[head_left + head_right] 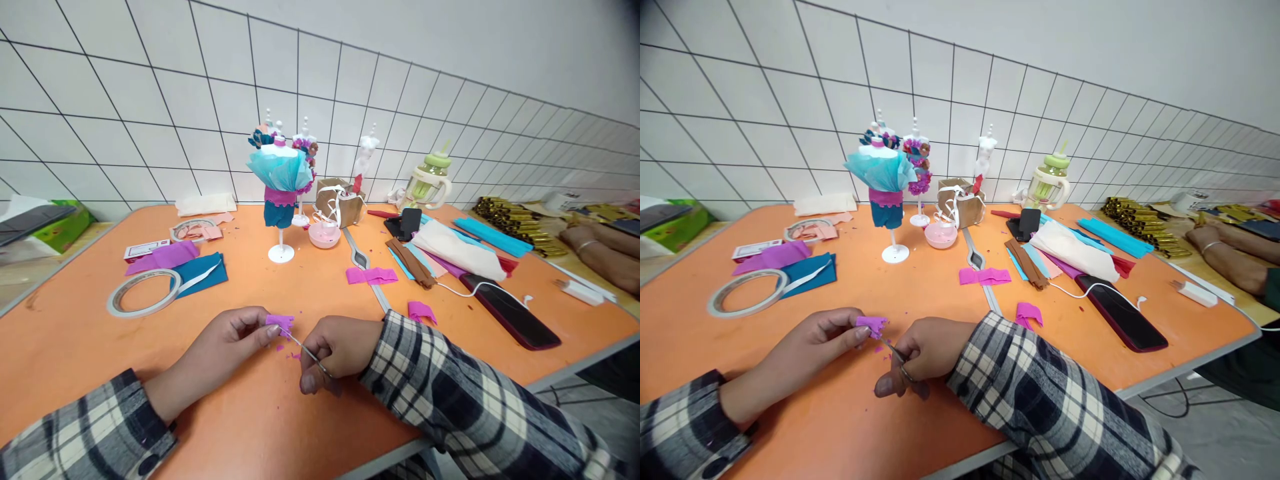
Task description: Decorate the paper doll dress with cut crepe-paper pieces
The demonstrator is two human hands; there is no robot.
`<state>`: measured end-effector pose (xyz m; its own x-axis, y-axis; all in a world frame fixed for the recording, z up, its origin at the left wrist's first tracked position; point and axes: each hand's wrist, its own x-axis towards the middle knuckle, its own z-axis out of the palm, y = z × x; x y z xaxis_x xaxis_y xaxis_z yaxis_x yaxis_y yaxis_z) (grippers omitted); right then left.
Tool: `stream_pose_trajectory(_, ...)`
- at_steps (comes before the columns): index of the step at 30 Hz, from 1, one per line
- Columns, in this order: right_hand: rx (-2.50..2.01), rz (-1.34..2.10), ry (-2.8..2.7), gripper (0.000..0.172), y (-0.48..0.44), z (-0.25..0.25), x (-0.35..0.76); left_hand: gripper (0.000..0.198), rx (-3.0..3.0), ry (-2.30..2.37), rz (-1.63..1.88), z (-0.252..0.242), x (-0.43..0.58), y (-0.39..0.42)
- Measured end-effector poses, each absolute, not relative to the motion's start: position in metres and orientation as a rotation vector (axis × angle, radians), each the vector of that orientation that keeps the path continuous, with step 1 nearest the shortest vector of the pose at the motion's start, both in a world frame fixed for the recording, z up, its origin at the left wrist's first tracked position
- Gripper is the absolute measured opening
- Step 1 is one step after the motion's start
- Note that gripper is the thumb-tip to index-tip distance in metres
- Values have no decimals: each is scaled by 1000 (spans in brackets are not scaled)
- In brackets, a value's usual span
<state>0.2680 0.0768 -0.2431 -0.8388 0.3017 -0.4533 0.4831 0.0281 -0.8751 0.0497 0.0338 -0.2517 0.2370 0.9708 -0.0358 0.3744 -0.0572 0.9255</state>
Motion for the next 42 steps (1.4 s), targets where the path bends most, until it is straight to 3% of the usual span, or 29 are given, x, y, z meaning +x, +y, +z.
stream_pose_trajectory(31,981,-1915,2286,44,76,-249,262,28,1508,1475,1004,-249,49,30)
stream_pose_trajectory(35,1100,-1616,2678,39,78,-253,260,30,1291,1401,1132,-251,55,25)
stream_pose_trajectory(42,1516,-952,3192,29,75,-251,258,23,441,879,1185,-254,72,10)
